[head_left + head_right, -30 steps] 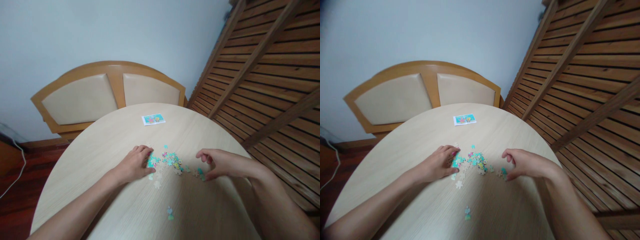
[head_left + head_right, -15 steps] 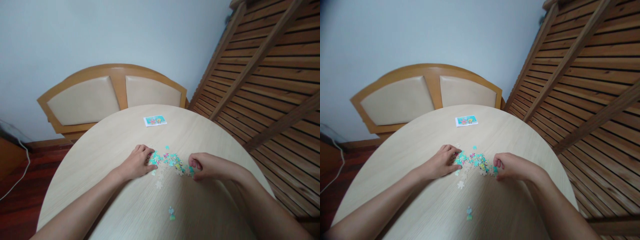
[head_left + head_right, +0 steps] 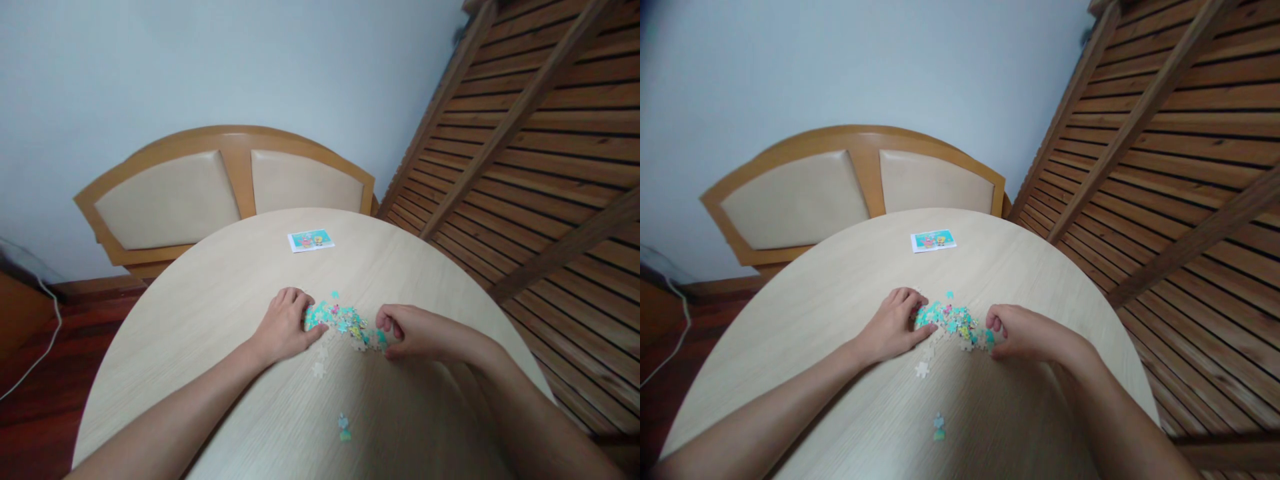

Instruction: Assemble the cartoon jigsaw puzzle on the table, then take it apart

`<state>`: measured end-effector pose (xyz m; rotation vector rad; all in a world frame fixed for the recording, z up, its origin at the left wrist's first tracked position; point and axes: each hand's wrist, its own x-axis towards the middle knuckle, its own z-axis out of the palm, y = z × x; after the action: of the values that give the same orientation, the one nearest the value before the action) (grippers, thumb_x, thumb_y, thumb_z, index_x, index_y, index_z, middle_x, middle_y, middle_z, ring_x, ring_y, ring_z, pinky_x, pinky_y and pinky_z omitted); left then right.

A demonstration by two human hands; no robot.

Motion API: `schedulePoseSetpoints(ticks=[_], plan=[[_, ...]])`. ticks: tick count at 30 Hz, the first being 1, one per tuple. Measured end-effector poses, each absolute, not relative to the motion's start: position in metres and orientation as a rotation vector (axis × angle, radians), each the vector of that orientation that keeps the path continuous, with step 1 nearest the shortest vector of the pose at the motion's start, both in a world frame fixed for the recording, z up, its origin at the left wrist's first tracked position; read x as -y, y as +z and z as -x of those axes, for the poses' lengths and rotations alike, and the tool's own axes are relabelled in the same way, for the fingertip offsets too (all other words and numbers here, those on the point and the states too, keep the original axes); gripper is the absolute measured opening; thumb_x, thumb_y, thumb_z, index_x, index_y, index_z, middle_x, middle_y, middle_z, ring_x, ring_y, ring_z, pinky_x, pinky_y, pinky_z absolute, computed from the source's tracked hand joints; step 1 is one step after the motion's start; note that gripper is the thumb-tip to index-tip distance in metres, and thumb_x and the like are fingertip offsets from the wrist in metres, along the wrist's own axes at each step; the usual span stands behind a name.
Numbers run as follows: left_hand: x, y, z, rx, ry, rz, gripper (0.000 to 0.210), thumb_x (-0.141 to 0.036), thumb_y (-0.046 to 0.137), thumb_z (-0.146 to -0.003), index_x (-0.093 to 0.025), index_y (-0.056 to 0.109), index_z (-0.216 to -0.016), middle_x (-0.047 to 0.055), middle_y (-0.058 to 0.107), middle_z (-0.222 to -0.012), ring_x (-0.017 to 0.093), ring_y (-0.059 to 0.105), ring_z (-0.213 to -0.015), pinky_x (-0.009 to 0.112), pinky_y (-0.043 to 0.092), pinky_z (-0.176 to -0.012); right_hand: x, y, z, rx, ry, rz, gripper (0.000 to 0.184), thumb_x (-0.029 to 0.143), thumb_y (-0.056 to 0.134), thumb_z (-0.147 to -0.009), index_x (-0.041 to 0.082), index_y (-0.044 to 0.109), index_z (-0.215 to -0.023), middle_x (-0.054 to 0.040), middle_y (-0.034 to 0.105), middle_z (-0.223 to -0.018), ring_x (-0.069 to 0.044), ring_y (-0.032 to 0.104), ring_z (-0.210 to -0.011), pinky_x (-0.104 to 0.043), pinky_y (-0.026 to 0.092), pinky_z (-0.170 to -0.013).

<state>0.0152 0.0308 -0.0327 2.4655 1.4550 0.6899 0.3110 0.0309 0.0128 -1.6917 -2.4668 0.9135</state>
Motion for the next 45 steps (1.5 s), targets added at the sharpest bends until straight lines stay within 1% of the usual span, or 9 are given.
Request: schedulePoseSetpoints(ticks=[6,12,23,29,34,38,41,43,45], plan=[[-0.033,-0.041,-0.022,-1.410,0.807,-2.350,0.023,-0.031,0.067,-0.085,-0.017,0.058,-0.102,0.011,0.059,-0.108,0.030,0.052,-0.110,0.047,0.043,-0.099,-0.030,0.015,-0.309,2.502,0.848,1.701,0.031,0.026,0.074,-0.061,0.020,0.064,-0.090,-0.0029,0.063,-0.088,-0.018,0.054,-0.075,-0.026,0.039,-0.061],[-0.035,-0.039,-0.017,-1.278,0.760,-2.285,0.015,-0.027,0.068,-0.085,-0.020,0.060,-0.095,0.008,0.062,-0.101,0.029,0.052,-0.112,0.048,0.042,-0.102,-0.029,0.015,-0.310,2.511,0.836,1.641,0.029,0.023,0.071,-0.061,0.020,0.062,-0.089,-0.0033,0.063,-0.091,-0.018,0.053,-0.077,-0.027,0.038,-0.062],[-0.033,-0.044,-0.020,-1.276,0.805,-2.225,0.034,-0.025,0.066,-0.087,-0.018,0.062,-0.119,0.012,0.062,-0.110,0.031,0.050,-0.121,0.047,0.042,-0.106,-0.030,0.015,-0.299,2.511,0.859,1.567,0.029,0.024,0.069,-0.066,0.019,0.064,-0.094,-0.0044,0.065,-0.090,-0.019,0.056,-0.076,-0.027,0.040,-0.063],[-0.026,-0.041,-0.028,-1.388,0.831,-2.305,0.027,-0.029,0.071,-0.083,-0.016,0.059,-0.105,0.010,0.056,-0.104,0.030,0.050,-0.107,0.049,0.045,-0.097,-0.033,0.008,-0.299,2.501,0.803,1.477,0.033,0.028,0.071,-0.068,0.018,0.067,-0.100,-0.0053,0.065,-0.099,-0.021,0.059,-0.085,-0.029,0.044,-0.072],[-0.028,-0.046,-0.031,-1.351,0.840,-2.249,0.018,-0.021,0.072,-0.082,-0.018,0.057,-0.093,0.009,0.058,-0.106,0.030,0.047,-0.113,0.049,0.041,-0.102,-0.032,0.008,-0.293,2.514,0.772,1.345,0.024,0.025,0.069,-0.070,0.018,0.067,-0.092,-0.0056,0.064,-0.099,-0.021,0.060,-0.088,-0.029,0.046,-0.077],[-0.026,-0.045,-0.031,-1.302,0.852,-2.235,0.015,-0.019,0.068,-0.085,-0.020,0.057,-0.096,0.008,0.061,-0.102,0.030,0.047,-0.117,0.048,0.041,-0.103,-0.033,0.009,-0.287,2.491,0.840,1.323,0.013,0.021,0.067,-0.073,0.018,0.068,-0.085,-0.0040,0.066,-0.087,-0.019,0.060,-0.078,-0.028,0.046,-0.070],[-0.024,-0.039,-0.032,-1.301,0.847,-2.216,0.021,-0.018,0.069,-0.084,-0.020,0.057,-0.102,0.007,0.062,-0.103,0.029,0.050,-0.113,0.044,0.045,-0.098,-0.035,0.008,-0.284,2.418,1.044,1.341,0.013,0.016,0.063,-0.076,0.018,0.068,-0.088,-0.0018,0.066,-0.077,-0.016,0.060,-0.068,-0.026,0.046,-0.063],[-0.023,-0.036,-0.032,-1.319,0.833,-2.188,0.023,-0.017,0.070,-0.082,-0.019,0.057,-0.101,0.007,0.062,-0.102,0.027,0.051,-0.107,0.043,0.046,-0.096,-0.037,0.006,-0.281,2.366,1.081,1.320,0.016,0.015,0.061,-0.080,0.017,0.068,-0.094,-0.0021,0.068,-0.079,-0.016,0.062,-0.068,-0.026,0.048,-0.063],[-0.023,-0.034,-0.033,-1.334,0.829,-2.143,0.023,-0.015,0.070,-0.081,-0.019,0.057,-0.099,0.007,0.062,-0.101,0.027,0.052,-0.106,0.043,0.046,-0.095,-0.038,0.002,-0.276,2.344,0.933,1.269,0.017,0.018,0.061,-0.083,0.017,0.069,-0.098,-0.0044,0.071,-0.088,-0.018,0.065,-0.077,-0.029,0.051,-0.071]])
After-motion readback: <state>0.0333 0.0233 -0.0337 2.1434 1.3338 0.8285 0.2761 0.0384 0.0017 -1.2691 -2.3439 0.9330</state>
